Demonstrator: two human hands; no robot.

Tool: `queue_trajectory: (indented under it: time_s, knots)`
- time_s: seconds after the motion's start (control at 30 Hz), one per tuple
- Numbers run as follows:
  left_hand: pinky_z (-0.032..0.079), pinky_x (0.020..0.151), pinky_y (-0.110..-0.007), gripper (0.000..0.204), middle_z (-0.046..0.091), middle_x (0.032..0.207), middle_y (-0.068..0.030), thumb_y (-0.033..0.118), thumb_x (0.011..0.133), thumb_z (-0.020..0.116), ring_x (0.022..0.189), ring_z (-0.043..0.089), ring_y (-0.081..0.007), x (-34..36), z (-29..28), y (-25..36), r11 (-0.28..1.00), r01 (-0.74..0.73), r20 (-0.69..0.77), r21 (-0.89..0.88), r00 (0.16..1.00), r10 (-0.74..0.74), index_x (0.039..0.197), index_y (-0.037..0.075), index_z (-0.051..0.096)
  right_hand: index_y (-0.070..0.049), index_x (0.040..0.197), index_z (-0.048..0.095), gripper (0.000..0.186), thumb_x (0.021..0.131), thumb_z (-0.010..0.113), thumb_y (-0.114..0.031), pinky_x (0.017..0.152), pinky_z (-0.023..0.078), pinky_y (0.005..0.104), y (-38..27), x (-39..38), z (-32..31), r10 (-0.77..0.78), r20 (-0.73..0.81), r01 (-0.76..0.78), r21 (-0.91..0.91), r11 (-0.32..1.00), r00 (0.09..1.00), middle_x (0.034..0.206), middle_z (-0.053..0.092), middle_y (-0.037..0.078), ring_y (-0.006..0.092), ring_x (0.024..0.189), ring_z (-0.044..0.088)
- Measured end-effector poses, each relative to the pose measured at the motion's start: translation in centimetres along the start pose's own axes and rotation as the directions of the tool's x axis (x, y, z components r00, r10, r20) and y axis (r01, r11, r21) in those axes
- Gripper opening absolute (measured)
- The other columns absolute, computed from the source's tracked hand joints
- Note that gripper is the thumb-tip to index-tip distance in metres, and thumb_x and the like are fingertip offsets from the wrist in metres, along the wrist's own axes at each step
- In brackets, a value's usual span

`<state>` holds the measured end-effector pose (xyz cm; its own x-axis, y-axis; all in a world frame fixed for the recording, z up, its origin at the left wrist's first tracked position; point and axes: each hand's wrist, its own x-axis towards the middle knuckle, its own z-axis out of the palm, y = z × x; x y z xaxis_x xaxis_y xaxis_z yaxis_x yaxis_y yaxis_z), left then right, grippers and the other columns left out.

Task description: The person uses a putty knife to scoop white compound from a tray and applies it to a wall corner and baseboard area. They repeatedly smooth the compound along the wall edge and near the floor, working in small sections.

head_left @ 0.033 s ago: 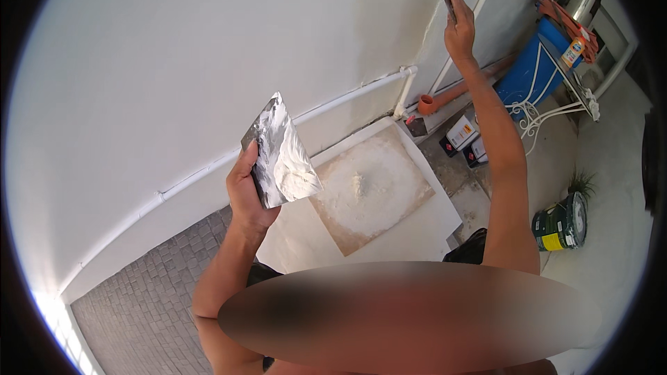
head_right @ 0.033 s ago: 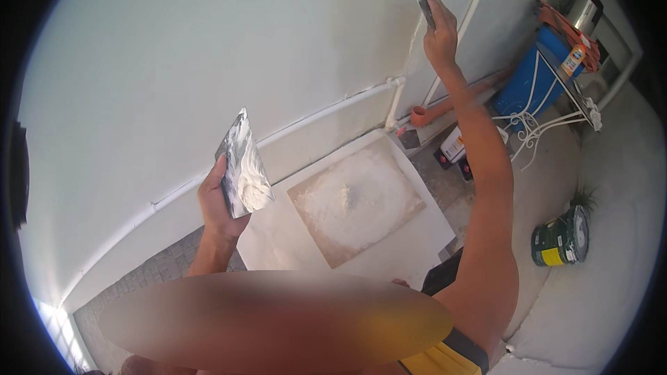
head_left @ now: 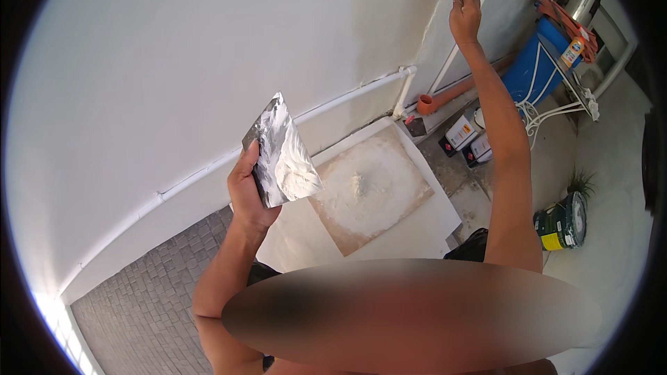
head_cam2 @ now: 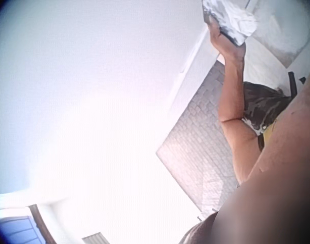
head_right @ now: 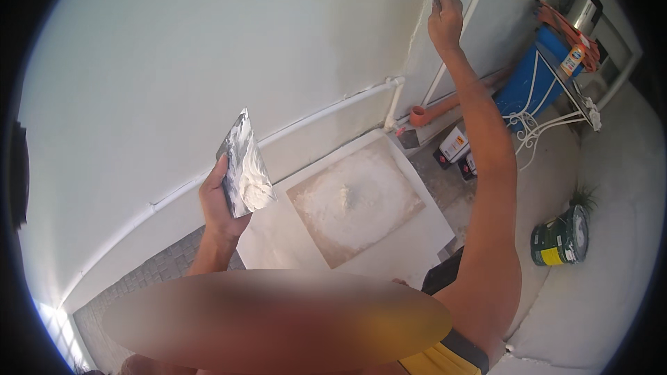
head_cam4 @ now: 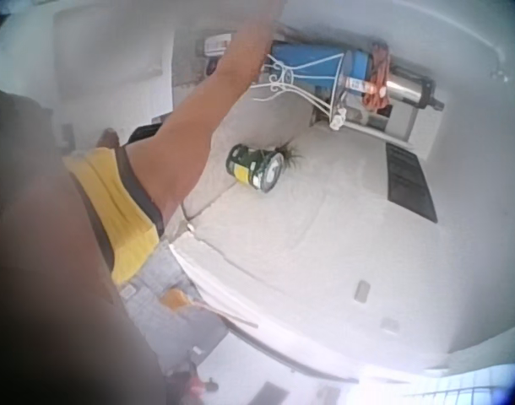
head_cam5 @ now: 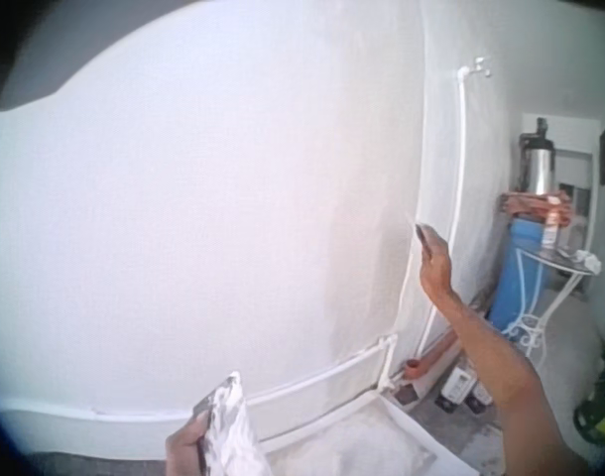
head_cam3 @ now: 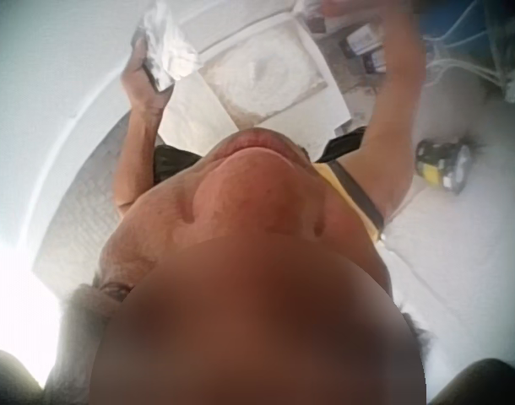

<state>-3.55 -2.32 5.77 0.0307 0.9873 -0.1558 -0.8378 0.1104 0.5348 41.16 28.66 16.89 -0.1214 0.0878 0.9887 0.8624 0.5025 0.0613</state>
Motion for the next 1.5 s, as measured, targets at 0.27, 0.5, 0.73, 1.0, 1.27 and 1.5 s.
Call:
queue_trajectory:
  time_s: [0.27,0.5,0.73,1.0,1.27,1.5]
  knots:
    - [0.057,0.094,-0.042,0.039,0.068,0.123,-0.0118,0.025,0.107,0.048,0.106,0.070,-0.0260,0.9,0.0,-0.7,1.000,-0.029,0.017,-0.011,0.999,0.029,0.136,0.000,0.056,-0.001,0.132,0.061,0.045,0.089,0.057,0.010,0.102,0.049,0.0447,-1.9,15.1,3.7,-0.148,-0.017,0.148,0.032,0.988,0.989,0.132,0.065,0.017,0.0390,0.119,0.059]
    - [0.057,0.093,-0.042,0.039,0.068,0.123,-0.0127,0.024,0.106,0.048,0.106,0.070,-0.0261,0.7,-0.2,-0.3,0.999,-0.033,-0.014,0.041,0.999,0.034,0.135,-0.001,0.056,-0.011,0.148,0.053,0.069,0.082,0.060,0.010,0.110,0.043,0.0493,-3.7,-0.9,4.8,-0.169,0.105,0.180,-0.107,0.978,0.980,0.144,0.055,0.013,0.0359,0.132,0.049]
    - [0.057,0.094,-0.042,0.039,0.068,0.122,-0.0128,0.024,0.107,0.048,0.106,0.070,-0.0257,-0.1,-0.1,-0.3,0.998,-0.053,0.006,0.023,0.999,0.053,0.135,-0.002,0.055,-0.014,0.145,0.055,0.072,0.077,0.062,0.007,0.111,0.041,0.0522,-6.8,-18.3,4.1,-0.030,0.419,0.052,-0.042,0.998,0.907,0.143,0.050,0.015,0.0410,0.130,0.048]
    - [0.055,0.097,-0.041,0.039,0.066,0.126,-0.0117,0.024,0.107,0.048,0.110,0.067,-0.0245,-0.3,0.4,-0.4,0.998,-0.048,0.026,0.030,0.999,0.048,0.138,-0.001,0.054,-0.013,0.138,0.062,0.063,0.080,0.060,0.010,0.105,0.047,0.0444,-6.6,-9.6,-0.5,0.029,0.182,-0.035,0.031,0.999,0.983,0.133,0.064,0.009,0.0339,0.123,0.058]
    - [0.055,0.098,-0.041,0.040,0.066,0.127,-0.0117,0.024,0.107,0.048,0.112,0.067,-0.0247,0.3,0.4,-0.8,0.998,-0.064,0.043,0.022,0.997,0.063,0.139,0.000,0.054,-0.008,0.137,0.062,0.045,0.095,0.053,0.003,0.103,0.048,0.0452,-7.4,20.4,1.9,-0.169,-0.124,0.154,-0.125,0.980,0.978,0.132,0.064,0.018,0.0381,0.118,0.059]
    - [0.054,0.099,-0.041,0.040,0.066,0.128,-0.0115,0.024,0.107,0.048,0.112,0.067,-0.0245,-0.3,0.2,-0.3,0.997,-0.074,0.038,0.023,0.997,0.073,0.139,0.001,0.054,-0.014,0.134,0.067,0.044,0.093,0.058,-0.001,0.097,0.047,0.0449,-10.4,11.7,4.8,-0.162,-0.021,0.162,-0.011,0.987,0.987,0.127,0.064,0.018,0.0364,0.117,0.058]
